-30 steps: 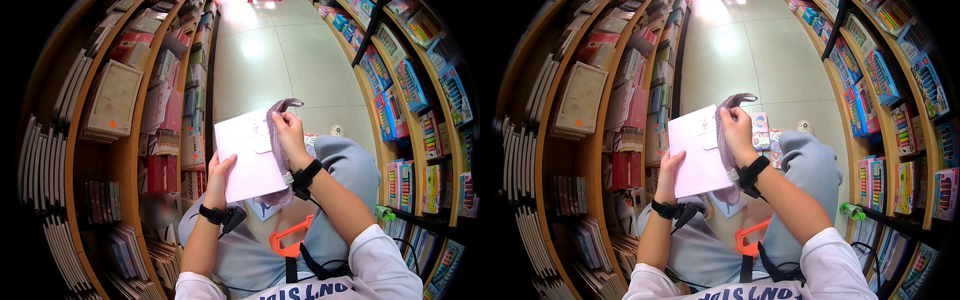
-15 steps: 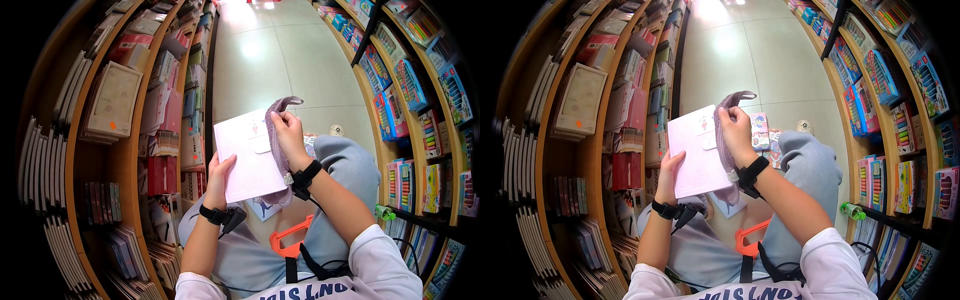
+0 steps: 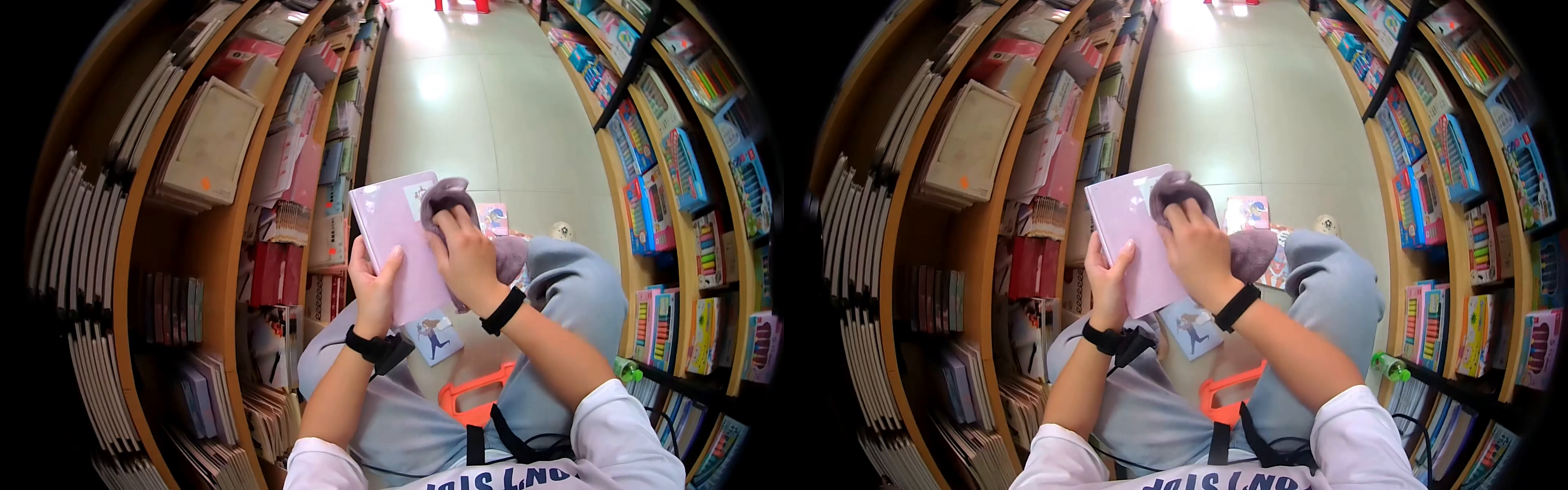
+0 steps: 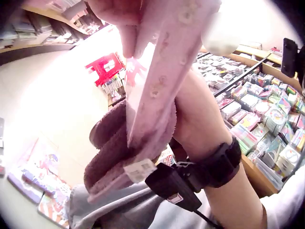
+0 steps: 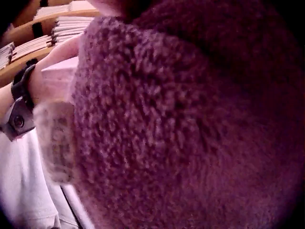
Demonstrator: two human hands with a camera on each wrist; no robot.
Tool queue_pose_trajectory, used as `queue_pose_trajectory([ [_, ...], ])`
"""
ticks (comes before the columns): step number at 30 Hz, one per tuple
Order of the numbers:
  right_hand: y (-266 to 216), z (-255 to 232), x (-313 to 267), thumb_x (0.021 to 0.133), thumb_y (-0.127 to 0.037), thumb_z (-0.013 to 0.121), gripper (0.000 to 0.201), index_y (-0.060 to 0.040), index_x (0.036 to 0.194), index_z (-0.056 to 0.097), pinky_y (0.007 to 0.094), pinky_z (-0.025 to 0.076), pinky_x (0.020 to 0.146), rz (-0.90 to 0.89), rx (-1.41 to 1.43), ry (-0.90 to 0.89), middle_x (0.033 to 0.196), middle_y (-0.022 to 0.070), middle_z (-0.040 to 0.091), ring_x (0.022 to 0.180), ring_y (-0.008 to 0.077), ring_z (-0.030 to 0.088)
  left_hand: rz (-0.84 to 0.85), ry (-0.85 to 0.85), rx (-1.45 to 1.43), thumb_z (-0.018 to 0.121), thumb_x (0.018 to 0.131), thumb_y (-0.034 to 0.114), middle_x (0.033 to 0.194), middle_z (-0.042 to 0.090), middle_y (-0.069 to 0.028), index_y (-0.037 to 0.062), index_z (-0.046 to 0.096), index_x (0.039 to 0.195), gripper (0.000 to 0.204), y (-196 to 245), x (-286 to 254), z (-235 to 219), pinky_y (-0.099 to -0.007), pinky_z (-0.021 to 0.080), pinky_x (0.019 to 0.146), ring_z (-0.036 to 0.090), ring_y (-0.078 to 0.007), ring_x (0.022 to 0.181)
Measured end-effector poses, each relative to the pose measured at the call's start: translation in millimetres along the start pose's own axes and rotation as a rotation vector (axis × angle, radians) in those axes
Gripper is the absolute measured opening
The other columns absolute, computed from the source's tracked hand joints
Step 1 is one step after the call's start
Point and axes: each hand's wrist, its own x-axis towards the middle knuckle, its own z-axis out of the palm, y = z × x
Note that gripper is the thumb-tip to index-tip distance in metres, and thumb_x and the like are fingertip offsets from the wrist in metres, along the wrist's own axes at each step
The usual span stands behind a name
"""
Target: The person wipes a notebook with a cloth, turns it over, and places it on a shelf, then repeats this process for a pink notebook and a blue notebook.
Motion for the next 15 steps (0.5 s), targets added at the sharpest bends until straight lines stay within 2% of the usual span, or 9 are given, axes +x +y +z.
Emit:
queue_pose_trajectory([
  [4,-6,5,-6,0.082,-0.017,0.061,0.018,-0.0049,0.093,0.053,0.0421,0.049,0.062,-0.182,-0.062,-0.032,0.097,0.0126,0.055,0.079,0.0332,0.06,0.044,0.034,0.019,0.062,0.085,0.007,0.102,0.059,-0.0075,0.0004,0.046,0.112,0.032,-4,4,-1,-0.0242,0.048,0.075,0.058,-0.0114,0.085],
  [7,-1,4,-3,0.083,-0.02,0.06,0.018,-0.0043,0.089,0.052,0.042,0.049,0.06,-0.166,-0.097,-0.134,0.093,0.0132,0.056,0.071,0.0333,0.06,0.08,-0.015,0.088,0.062,0.086,0.007,0.098,0.061,-0.0072,0.0007,0.046,0.113,0.032,-6,0,-2,-0.0239,0.049,0.068,0.06,-0.0116,0.078],
  [9,3,3,-1,0.084,-0.024,0.059,0.019,-0.0051,0.084,0.055,0.041,0.048,0.055,-0.15,-0.136,-0.08,0.082,0.0122,0.056,0.063,0.0311,0.06,0.118,-0.069,0.147,0.062,0.085,0.007,0.097,0.062,-0.0081,0.0006,0.046,0.114,0.034,-6,-6,4,-0.0239,0.05,0.065,0.061,-0.012,0.076],
  [10,3,1,0,0.085,-0.026,0.058,0.021,-0.0056,0.081,0.056,0.0405,0.048,0.052,-0.142,-0.156,-0.052,0.077,0.0117,0.056,0.06,0.03,0.06,0.207,-0.063,0.232,0.064,0.084,0.008,0.09,0.066,-0.0113,0.0001,0.046,0.116,0.037,-11,-6,6,-0.025,0.05,0.064,0.064,-0.0134,0.075],
  [13,-1,-11,1,0.088,-0.028,0.056,0.03,-0.0024,0.072,0.056,0.04,0.045,0.052,-0.028,-0.066,-0.034,0.066,0.014,0.056,0.059,0.0348,0.057,0.269,-0.116,0.368,0.065,0.083,0.01,0.086,0.068,-0.0138,-0.0005,0.046,0.116,0.04,-12,-8,5,-0.0263,0.05,0.062,0.066,-0.0146,0.074],
  [15,1,-19,5,0.089,-0.029,0.055,0.034,-0.0016,0.07,0.058,0.0407,0.043,0.052,0.038,0.001,-0.067,0.064,0.0149,0.057,0.059,0.0352,0.057,0.292,-0.102,0.37,0.066,0.082,0.011,0.08,0.067,-0.015,0.0006,0.048,0.114,0.039,-12,-8,7,-0.0283,0.05,0.061,0.067,-0.0186,0.07],
])
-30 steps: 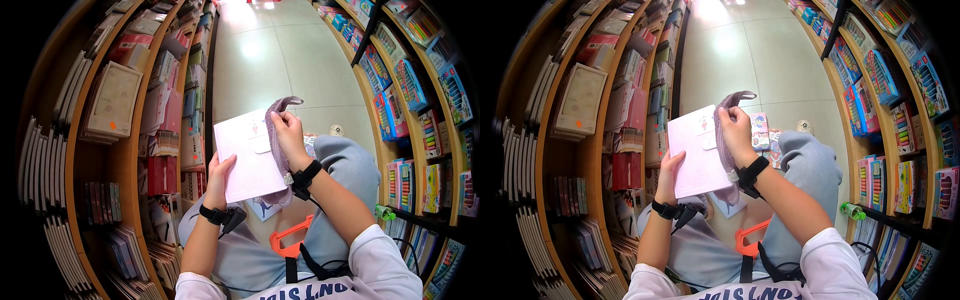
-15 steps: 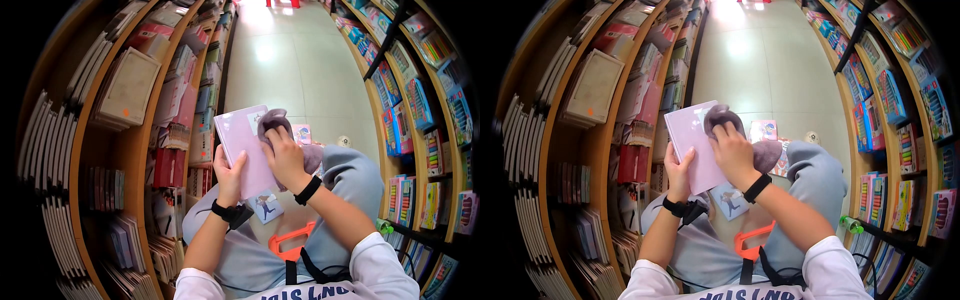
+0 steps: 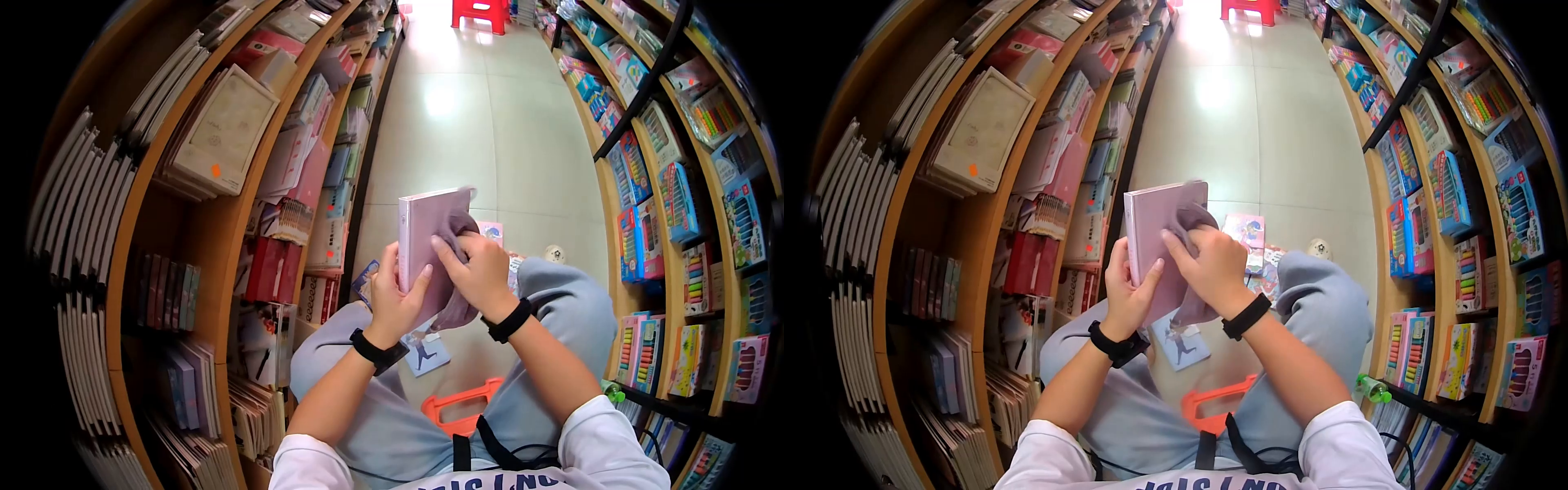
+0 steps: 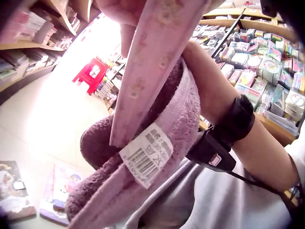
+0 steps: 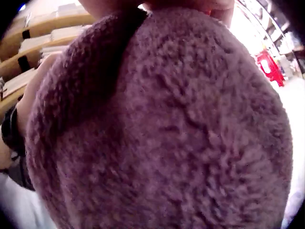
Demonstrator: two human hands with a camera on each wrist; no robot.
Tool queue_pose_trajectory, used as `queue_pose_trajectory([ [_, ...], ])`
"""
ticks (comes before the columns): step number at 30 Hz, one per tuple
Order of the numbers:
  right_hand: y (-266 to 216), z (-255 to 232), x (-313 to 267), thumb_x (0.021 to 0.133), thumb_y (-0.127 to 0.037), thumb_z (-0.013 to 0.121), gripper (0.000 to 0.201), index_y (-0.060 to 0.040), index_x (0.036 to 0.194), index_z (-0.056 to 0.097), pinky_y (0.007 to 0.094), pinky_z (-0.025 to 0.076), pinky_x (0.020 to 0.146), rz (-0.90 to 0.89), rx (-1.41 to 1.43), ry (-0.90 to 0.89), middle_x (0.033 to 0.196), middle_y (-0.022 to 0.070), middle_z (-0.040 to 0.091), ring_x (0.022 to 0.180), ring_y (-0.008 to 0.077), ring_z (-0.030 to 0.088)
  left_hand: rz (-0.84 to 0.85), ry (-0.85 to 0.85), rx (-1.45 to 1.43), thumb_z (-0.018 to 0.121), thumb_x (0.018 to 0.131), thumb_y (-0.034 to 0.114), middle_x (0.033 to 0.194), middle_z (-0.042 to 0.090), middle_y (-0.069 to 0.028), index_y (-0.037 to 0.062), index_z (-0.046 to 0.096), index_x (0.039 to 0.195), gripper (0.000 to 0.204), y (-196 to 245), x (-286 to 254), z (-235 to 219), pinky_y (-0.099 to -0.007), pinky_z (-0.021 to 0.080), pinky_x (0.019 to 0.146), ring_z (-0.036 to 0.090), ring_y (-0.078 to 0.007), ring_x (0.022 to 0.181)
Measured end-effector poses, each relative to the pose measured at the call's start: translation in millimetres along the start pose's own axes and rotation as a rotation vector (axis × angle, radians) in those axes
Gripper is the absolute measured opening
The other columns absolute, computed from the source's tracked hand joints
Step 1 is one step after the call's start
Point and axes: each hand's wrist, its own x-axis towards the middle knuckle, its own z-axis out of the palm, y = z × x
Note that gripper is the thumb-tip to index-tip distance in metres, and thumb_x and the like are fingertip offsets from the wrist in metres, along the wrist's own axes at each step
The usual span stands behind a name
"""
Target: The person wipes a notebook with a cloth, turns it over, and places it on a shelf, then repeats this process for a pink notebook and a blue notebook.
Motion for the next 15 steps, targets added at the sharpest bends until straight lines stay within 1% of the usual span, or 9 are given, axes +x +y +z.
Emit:
queue_pose_trajectory([
  [2,2,-5,3,0.09,-0.03,0.054,0.036,-0.0007,0.07,0.059,0.042,0.042,0.052,0.071,0.02,-0.044,0.063,0.0164,0.058,0.06,0.036,0.057,0.043,-0.019,0.076,0.066,0.082,0.012,0.08,0.067,-0.0156,0.0012,0.048,0.114,0.038,6,0,-2,-0.0288,0.05,0.061,0.067,-0.0207,0.069],
  [4,5,-6,6,0.091,-0.03,0.053,0.036,0.0001,0.073,0.061,0.044,0.042,0.053,0.151,-0.007,-0.096,0.064,0.0185,0.059,0.06,0.0374,0.057,0.018,-0.038,0.112,0.066,0.082,0.013,0.078,0.066,-0.0157,0.0018,0.049,0.114,0.037,7,1,-1,-0.0297,0.05,0.061,0.067,-0.0225,0.067],
  [5,9,-5,6,0.091,-0.029,0.053,0.035,0.0004,0.074,0.061,0.0446,0.042,0.053,0.102,-0.035,-0.021,0.065,0.0192,0.059,0.06,0.0383,0.057,0.004,-0.046,0.13,0.065,0.082,0.013,0.077,0.066,-0.0158,0.0021,0.049,0.114,0.037,8,1,-1,-0.0302,0.05,0.061,0.066,-0.0235,0.067],
  [7,20,0,6,0.091,-0.028,0.052,0.034,0.0009,0.076,0.061,0.0457,0.042,0.055,0.004,-0.089,0.129,0.066,0.0206,0.059,0.062,0.04,0.057,-0.054,0.003,0.123,0.065,0.083,0.013,0.08,0.066,-0.0152,0.0011,0.049,0.113,0.037,8,1,0,-0.0302,0.05,0.061,0.066,-0.0219,0.069],
  [8,26,0,7,0.091,-0.027,0.052,0.033,0.0014,0.077,0.061,0.0461,0.042,0.056,0.005,-0.134,0.164,0.067,0.0213,0.06,0.063,0.041,0.057,-0.084,0.024,0.12,0.065,0.083,0.013,0.082,0.066,-0.0149,0.0006,0.049,0.113,0.036,8,2,1,-0.0301,0.05,0.062,0.066,-0.0211,0.07],
  [10,31,-7,11,0.091,-0.026,0.051,0.032,0.0024,0.079,0.06,0.0469,0.043,0.058,0.009,-0.224,0.235,0.069,0.0227,0.06,0.066,0.0428,0.057,-0.047,0.079,-0.005,0.064,0.084,0.012,0.089,0.065,-0.0136,-0.0002,0.047,0.114,0.036,-8,6,0,-0.03,0.051,0.065,0.065,-0.0194,0.074],
  [11,31,-12,12,0.091,-0.022,0.051,0.028,0.0035,0.087,0.061,0.0443,0.045,0.063,0.124,-0.17,0.144,0.075,0.0243,0.061,0.071,0.0425,0.058,-0.03,0.107,-0.067,0.063,0.084,0.011,0.092,0.064,-0.013,-0.0006,0.047,0.114,0.036,-15,7,-2,-0.03,0.051,0.066,0.065,-0.0186,0.076],
  [14,35,-18,18,0.092,-0.019,0.051,0.026,0.0045,0.095,0.061,0.0401,0.046,0.069,0.148,0.176,0.268,0.08,0.0228,0.063,0.076,0.0349,0.062,-0.336,0.079,-0.424,0.061,0.086,0.009,0.101,0.062,-0.0108,-0.0015,0.043,0.117,0.037,10,13,-13,-0.0298,0.052,0.074,0.063,-0.0173,0.084],
  [15,36,-21,20,0.094,-0.015,0.046,0.026,0.0036,0.103,0.06,0.0362,0.047,0.076,0.173,0.363,0.235,0.092,0.0193,0.066,0.087,0.0338,0.063,-0.377,0.082,-0.464,0.058,0.087,0.006,0.106,0.06,-0.0105,-0.0007,0.041,0.12,0.037,16,16,-16,-0.03,0.051,0.081,0.062,-0.0171,0.091],
])
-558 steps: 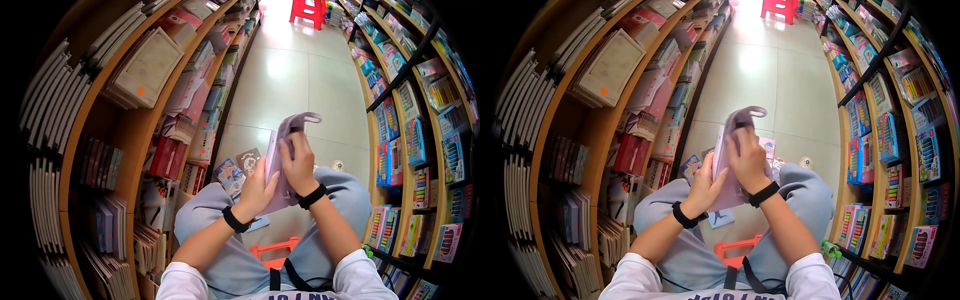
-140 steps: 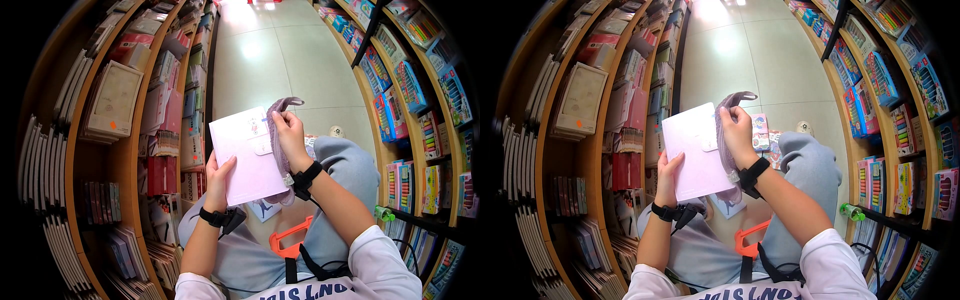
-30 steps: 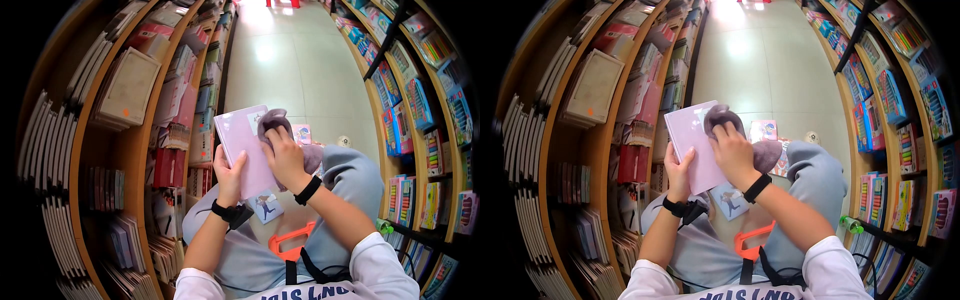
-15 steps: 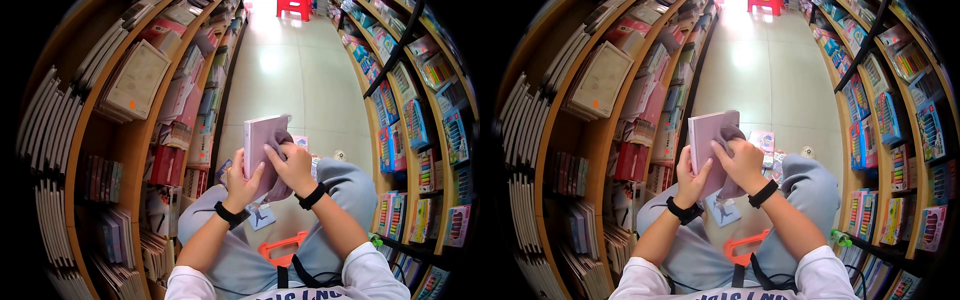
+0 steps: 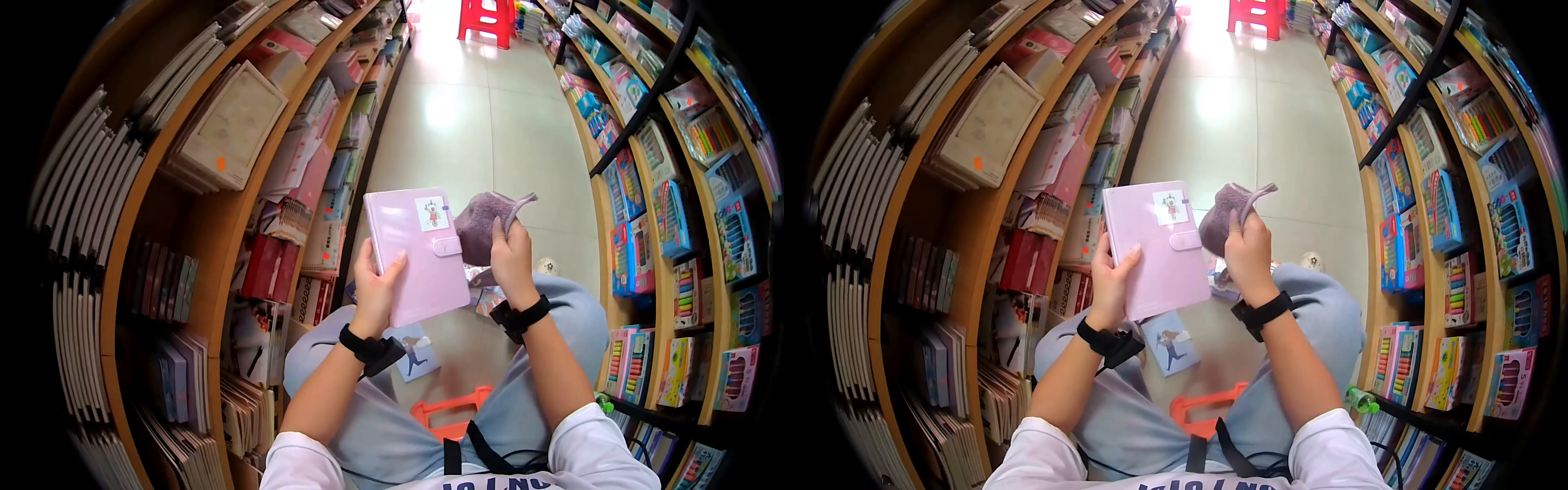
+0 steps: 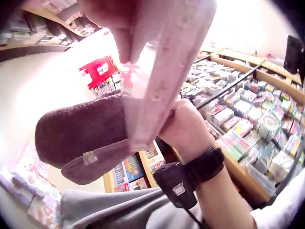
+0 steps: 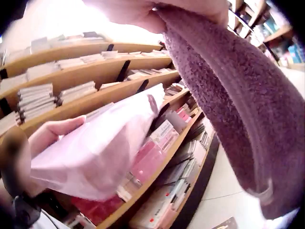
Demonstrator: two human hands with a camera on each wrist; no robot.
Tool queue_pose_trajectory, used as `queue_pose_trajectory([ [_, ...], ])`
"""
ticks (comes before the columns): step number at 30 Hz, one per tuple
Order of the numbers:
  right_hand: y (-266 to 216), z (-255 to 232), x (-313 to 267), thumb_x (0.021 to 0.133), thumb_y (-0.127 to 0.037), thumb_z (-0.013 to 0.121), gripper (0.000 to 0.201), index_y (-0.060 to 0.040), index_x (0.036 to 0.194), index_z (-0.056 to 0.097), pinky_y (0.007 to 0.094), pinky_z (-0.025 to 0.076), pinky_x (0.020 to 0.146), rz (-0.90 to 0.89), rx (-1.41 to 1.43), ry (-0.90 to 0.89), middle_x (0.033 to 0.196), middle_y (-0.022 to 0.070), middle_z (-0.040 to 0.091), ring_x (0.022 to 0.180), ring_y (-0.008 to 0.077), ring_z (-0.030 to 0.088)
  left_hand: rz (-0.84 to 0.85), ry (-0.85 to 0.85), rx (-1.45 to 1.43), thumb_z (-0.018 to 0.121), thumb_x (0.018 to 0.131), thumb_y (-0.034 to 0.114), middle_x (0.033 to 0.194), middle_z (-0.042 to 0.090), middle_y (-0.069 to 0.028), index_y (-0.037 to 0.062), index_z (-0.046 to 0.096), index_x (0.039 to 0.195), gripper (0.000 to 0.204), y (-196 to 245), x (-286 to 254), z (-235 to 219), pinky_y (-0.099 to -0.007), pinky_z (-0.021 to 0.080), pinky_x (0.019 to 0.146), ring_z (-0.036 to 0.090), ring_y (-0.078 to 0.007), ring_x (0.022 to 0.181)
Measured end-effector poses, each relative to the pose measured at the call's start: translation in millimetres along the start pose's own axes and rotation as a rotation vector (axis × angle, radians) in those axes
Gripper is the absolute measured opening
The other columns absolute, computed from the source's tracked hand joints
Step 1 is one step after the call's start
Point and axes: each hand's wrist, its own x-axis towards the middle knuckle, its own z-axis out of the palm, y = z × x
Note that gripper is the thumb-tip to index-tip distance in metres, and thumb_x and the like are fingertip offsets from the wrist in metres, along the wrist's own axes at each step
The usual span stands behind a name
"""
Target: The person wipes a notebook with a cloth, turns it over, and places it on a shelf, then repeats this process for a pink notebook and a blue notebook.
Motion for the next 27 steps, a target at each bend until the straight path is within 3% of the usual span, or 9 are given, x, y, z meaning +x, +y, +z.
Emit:
queue_pose_trajectory([
  [3,13,9,0,0.097,-0.018,0.043,0.03,0.0047,0.109,0.057,0.0322,0.046,0.081,0.206,0.547,-0.146,0.101,0.0128,0.065,0.094,0.0232,0.061,-0.029,-0.04,-0.214,0.058,0.087,0.004,0.112,0.058,-0.0121,-0.0007,0.041,0.121,0.038,1,3,-1,-0.0297,0.049,0.085,0.059,-0.0168,0.098],
  [4,16,8,1,0.099,-0.021,0.041,0.033,0.0045,0.116,0.052,0.031,0.045,0.087,0.309,0.556,-0.284,0.111,0.0104,0.06,0.102,0.0178,0.057,-0.114,-0.086,-0.257,0.057,0.089,0.007,0.118,0.055,-0.0119,0.0003,0.04,0.125,0.04,3,2,-2,-0.0304,0.047,0.089,0.056,-0.0168,0.105],
  [7,-8,6,-11,0.099,-0.023,0.041,0.036,0.0024,0.124,0.045,0.0326,0.045,0.09,0.537,1.06,-0.424,0.117,0.0126,0.057,0.103,0.0191,0.057,-0.155,-0.187,-0.351,0.056,0.091,0.012,0.121,0.053,-0.0103,0.0012,0.039,0.128,0.043,-2,3,-5,-0.0311,0.044,0.092,0.054,-0.017,0.108],
  [8,-13,2,-12,0.099,-0.025,0.04,0.037,-0.0017,0.128,0.041,0.0377,0.044,0.095,0.556,1.106,-0.466,0.122,0.0102,0.054,0.109,0.0206,0.054,-0.187,-0.216,-0.337,0.056,0.092,0.019,0.123,0.052,-0.0088,0.0025,0.039,0.13,0.044,-5,4,-8,-0.0312,0.043,0.093,0.052,-0.0165,0.11],
  [11,-24,-3,-16,0.1,-0.025,0.038,0.037,-0.0034,0.13,0.04,0.0414,0.041,0.098,0.536,1.286,-0.562,0.127,0.0082,0.05,0.116,0.0224,0.049,-0.246,-0.201,-0.329,0.056,0.093,0.024,0.122,0.053,-0.0095,0.0015,0.042,0.127,0.043,-5,7,-6,-0.0302,0.044,0.091,0.053,-0.0164,0.108],
  [12,-23,-3,-17,0.1,-0.027,0.038,0.04,-0.004,0.132,0.038,0.0438,0.038,0.101,0.523,1.285,-0.567,0.131,0.0078,0.047,0.121,0.0236,0.045,-0.248,-0.23,-0.294,0.056,0.093,0.025,0.121,0.054,-0.0096,0.0011,0.043,0.126,0.043,-7,8,-6,-0.03,0.044,0.09,0.053,-0.0163,0.107],
  [18,-17,-1,-15,0.099,-0.034,0.037,0.043,-0.0035,0.129,0.044,0.0424,0.042,0.097,0.585,1.353,-0.569,0.124,0.0115,0.054,0.114,0.0255,0.052,-0.296,-0.314,-0.216,0.057,0.092,0.028,0.116,0.057,-0.0099,-0.001,0.047,0.122,0.043,-21,5,2,-0.0289,0.043,0.089,0.055,-0.0161,0.104],
  [21,-4,9,-14,0.099,-0.036,0.037,0.046,-0.0016,0.127,0.045,0.0424,0.043,0.096,0.645,1.352,-0.535,0.122,0.0134,0.055,0.111,0.0265,0.054,-0.296,-0.214,-0.269,0.058,0.091,0.027,0.113,0.058,-0.0097,-0.0009,0.049,0.12,0.041,-25,7,9,-0.0293,0.044,0.088,0.056,-0.0163,0.101],
  [27,-24,19,-30,0.099,-0.032,0.036,0.045,0.0001,0.13,0.041,0.0407,0.042,0.099,0.635,1.396,-0.657,0.126,0.0142,0.052,0.115,0.0264,0.053,-0.312,0.001,-0.485,0.057,0.091,0.032,0.109,0.06,-0.0105,-0.0002,0.053,0.115,0.041,-17,27,-1,-0.0331,0.046,0.087,0.059,-0.0204,0.098],
])
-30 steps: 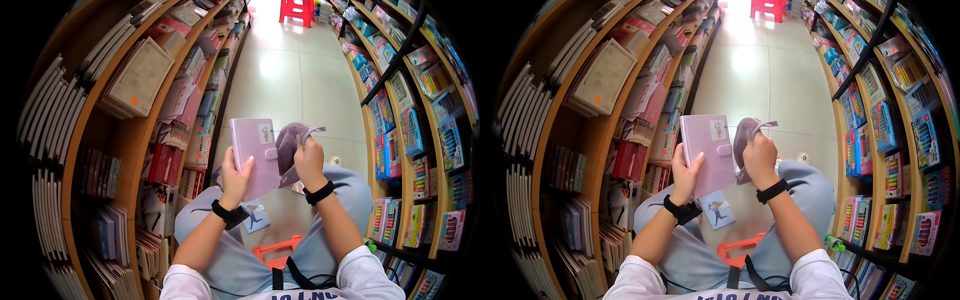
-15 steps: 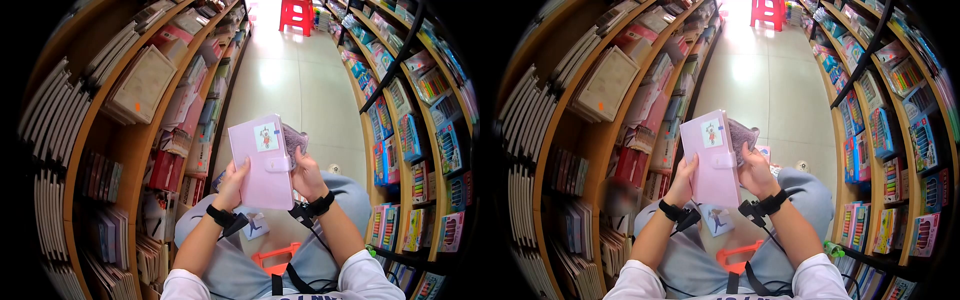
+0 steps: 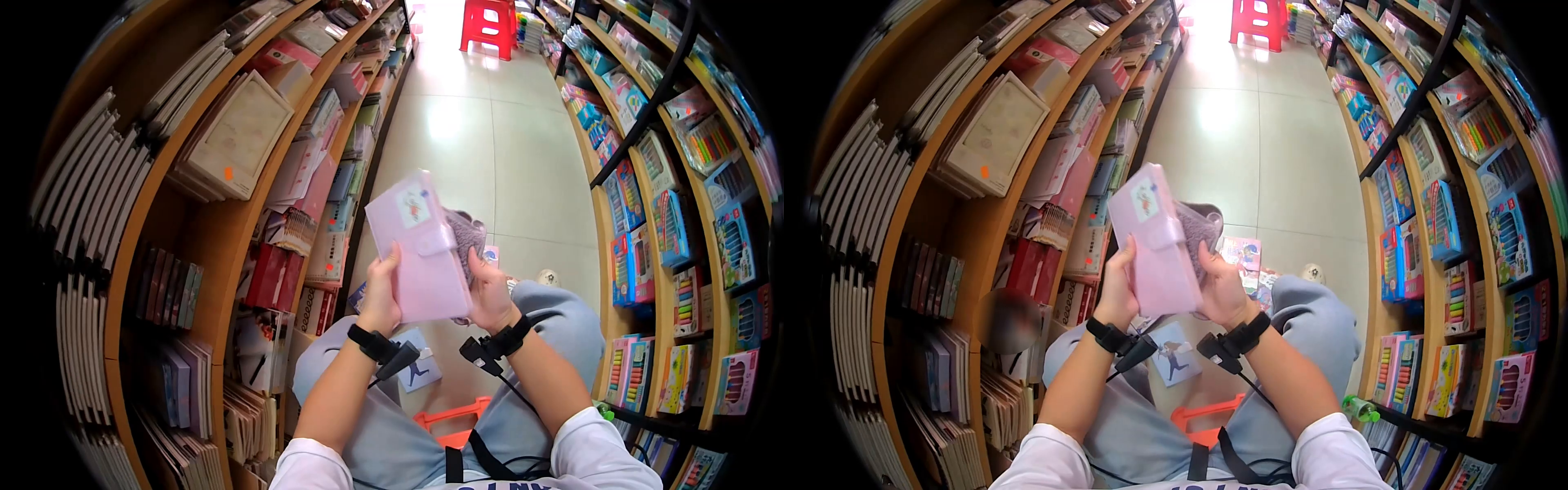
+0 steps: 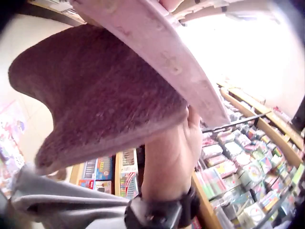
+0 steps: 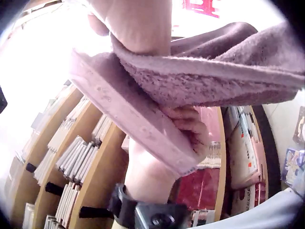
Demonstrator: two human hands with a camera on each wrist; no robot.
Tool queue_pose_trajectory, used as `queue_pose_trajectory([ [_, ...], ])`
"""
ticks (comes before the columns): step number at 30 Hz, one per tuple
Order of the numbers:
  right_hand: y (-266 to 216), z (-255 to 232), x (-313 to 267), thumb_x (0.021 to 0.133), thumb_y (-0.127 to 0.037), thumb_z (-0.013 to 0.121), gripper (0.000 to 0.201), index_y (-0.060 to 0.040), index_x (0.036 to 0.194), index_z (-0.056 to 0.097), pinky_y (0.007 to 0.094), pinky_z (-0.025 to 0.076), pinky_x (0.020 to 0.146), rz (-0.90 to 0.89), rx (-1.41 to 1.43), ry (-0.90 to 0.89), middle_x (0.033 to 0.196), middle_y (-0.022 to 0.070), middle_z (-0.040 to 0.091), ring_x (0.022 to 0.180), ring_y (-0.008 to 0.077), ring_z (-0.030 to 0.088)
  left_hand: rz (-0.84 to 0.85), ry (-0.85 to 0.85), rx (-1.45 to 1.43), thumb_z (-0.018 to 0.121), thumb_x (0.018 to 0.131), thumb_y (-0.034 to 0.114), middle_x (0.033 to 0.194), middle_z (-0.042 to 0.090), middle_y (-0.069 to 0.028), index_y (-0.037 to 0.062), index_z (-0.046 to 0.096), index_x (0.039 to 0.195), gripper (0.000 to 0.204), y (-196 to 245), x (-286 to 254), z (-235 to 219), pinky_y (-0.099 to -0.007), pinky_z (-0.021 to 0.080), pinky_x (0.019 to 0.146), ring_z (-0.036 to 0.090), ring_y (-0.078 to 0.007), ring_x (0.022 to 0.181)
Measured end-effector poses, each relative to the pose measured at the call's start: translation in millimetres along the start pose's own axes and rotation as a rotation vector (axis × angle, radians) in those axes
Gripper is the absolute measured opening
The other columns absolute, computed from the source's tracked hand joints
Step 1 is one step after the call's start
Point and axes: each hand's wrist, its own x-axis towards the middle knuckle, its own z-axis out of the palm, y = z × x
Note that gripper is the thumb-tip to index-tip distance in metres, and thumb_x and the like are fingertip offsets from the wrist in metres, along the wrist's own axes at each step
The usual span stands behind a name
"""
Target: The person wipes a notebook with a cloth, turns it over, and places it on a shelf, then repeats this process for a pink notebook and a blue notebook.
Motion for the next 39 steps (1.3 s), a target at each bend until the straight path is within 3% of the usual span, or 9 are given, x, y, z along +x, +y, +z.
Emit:
queue_pose_trajectory([
  [8,25,1,-8,0.099,-0.029,0.036,0.046,-0.0034,0.138,0.032,0.0415,0.034,0.106,0.079,-0.203,-0.096,0.135,0.0105,0.045,0.124,0.0241,0.045,-0.044,0.078,-0.189,0.046,0.094,0.04,0.113,0.06,-0.0148,0.0015,0.053,0.118,0.046,16,26,-22,-0.0401,0.047,0.091,0.059,-0.0274,0.104],
  [9,24,3,-9,0.099,-0.029,0.036,0.047,-0.0027,0.137,0.032,0.0414,0.033,0.106,0.09,-0.195,-0.1,0.135,0.0105,0.044,0.124,0.0235,0.045,-0.059,0.051,-0.239,0.049,0.094,0.038,0.1,0.063,-0.0099,0.0027,0.057,0.11,0.039,18,17,-10,-0.0343,0.05,0.083,0.062,-0.0229,0.091],
  [20,12,9,0,0.1,-0.03,0.036,0.044,-0.0047,0.136,0.036,0.0412,0.035,0.104,-0.045,-0.105,0.02,0.132,0.0098,0.047,0.121,0.0229,0.046,-0.156,-0.137,0.051,0.038,0.097,0.042,0.097,0.062,-0.006,0.0056,0.055,0.11,0.043,-3,2,4,-0.0303,0.051,0.076,0.062,-0.0165,0.086],
  [25,9,-6,5,0.099,-0.035,0.035,0.042,-0.004,0.126,0.045,0.0385,0.042,0.096,-0.061,-0.059,0.117,0.121,0.0114,0.055,0.112,0.0229,0.053,-0.165,-0.306,0.213,0.04,0.098,0.035,0.129,0.049,-0.006,0.0092,0.036,0.135,0.045,-11,-10,6,-0.0336,0.042,0.097,0.05,-0.0169,0.116],
  [27,5,-7,5,0.097,-0.038,0.037,0.045,-0.0025,0.123,0.048,0.0376,0.046,0.091,0.014,-0.114,0.228,0.115,0.0122,0.057,0.104,0.0232,0.057,-0.182,-0.311,0.175,0.041,0.097,0.035,0.128,0.049,-0.0069,0.0086,0.037,0.134,0.045,-16,-10,6,-0.0336,0.042,0.096,0.05,-0.0174,0.116],
  [28,7,-11,3,0.095,-0.037,0.039,0.046,-0.002,0.124,0.047,0.0374,0.047,0.09,-0.01,-0.046,0.072,0.115,0.0127,0.057,0.104,0.0237,0.057,-0.19,-0.313,0.155,0.042,0.097,0.035,0.128,0.049,-0.0073,0.0083,0.037,0.133,0.045,-18,-10,6,-0.0336,0.042,0.096,0.05,-0.0176,0.116],
  [29,12,-21,1,0.094,-0.037,0.04,0.047,-0.0015,0.124,0.047,0.0372,0.048,0.09,-0.035,0.022,-0.084,0.116,0.0133,0.057,0.104,0.0242,0.058,-0.156,-0.284,0.145,0.043,0.097,0.034,0.128,0.049,-0.0076,0.009,0.036,0.134,0.045,-22,-10,5,-0.0342,0.042,0.096,0.05,-0.0183,0.116],
  [34,25,-43,16,0.091,-0.035,0.042,0.051,0.0027,0.125,0.047,0.0334,0.051,0.086,0.133,0.194,0.006,0.118,0.0169,0.056,0.102,0.0243,0.059,-0.085,-0.171,0.012,0.049,0.095,0.031,0.125,0.049,-0.0087,0.0135,0.03,0.135,0.048,-26,-7,3,-0.0377,0.042,0.096,0.05,-0.022,0.115],
  [39,32,-66,21,0.093,-0.032,0.041,0.047,0.0014,0.125,0.048,0.0337,0.052,0.083,0.091,0.071,-0.023,0.115,0.0174,0.058,0.099,0.0256,0.061,0.23,-0.011,0.106,0.048,0.096,0.024,0.125,0.047,-0.0083,0.015,0.025,0.136,0.047,-18,-13,13,-0.037,0.04,0.098,0.048,-0.0216,0.116],
])
